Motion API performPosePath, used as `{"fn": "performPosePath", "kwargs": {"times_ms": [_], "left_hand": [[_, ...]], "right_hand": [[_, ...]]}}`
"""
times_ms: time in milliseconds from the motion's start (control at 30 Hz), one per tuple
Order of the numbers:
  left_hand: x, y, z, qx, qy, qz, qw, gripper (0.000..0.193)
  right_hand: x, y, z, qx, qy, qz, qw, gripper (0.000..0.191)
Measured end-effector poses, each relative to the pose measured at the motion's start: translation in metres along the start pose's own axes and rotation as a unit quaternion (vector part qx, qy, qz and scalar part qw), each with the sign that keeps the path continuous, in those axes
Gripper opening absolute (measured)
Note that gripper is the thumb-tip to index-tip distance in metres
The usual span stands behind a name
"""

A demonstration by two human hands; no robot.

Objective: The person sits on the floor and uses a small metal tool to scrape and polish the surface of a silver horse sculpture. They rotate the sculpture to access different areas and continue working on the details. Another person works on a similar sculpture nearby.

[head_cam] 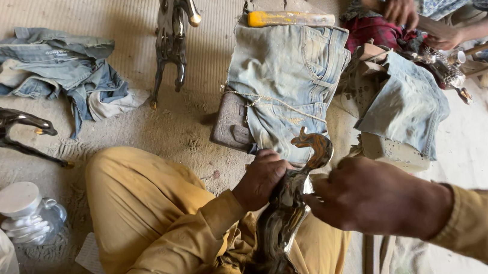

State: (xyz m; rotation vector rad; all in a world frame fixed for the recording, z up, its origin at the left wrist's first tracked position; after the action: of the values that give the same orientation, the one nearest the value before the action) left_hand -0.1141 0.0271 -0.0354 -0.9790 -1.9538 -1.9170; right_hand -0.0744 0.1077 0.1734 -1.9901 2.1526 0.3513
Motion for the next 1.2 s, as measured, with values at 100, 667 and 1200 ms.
{"fn": "performPosePath", "kwargs": {"times_ms": [100, 667, 1200], "left_hand": [[0.005, -0.005, 0.001, -0.036, 0.019, -0.008, 0.999, 0.043], [0.004, -0.007, 0.001, -0.101, 0.02, -0.03, 0.994, 0.049], [0.004, -0.005, 0.001, -0.07, 0.043, -0.005, 0.997, 0.046]], "right_hand": [[0.018, -0.007, -0.003, -0.068, -0.12, -0.088, 0.987, 0.007], [-0.032, 0.011, 0.029, 0.226, 0.006, 0.271, 0.936, 0.027], [-0.027, -0.045, 0.056, 0.322, -0.042, 0.523, 0.788, 0.046]]}}
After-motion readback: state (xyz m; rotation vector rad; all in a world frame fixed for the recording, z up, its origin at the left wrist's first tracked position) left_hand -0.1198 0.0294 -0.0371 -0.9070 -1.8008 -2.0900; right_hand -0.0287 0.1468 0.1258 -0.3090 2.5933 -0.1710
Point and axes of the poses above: each hand's wrist, its own x-axis towards the middle knuckle, its own z-axis out of the palm, y = z × x, the point moved 5 cm from there along x, towards the middle knuckle, and after that the axes turned 6 degrees about x, right-handed, at the moved point
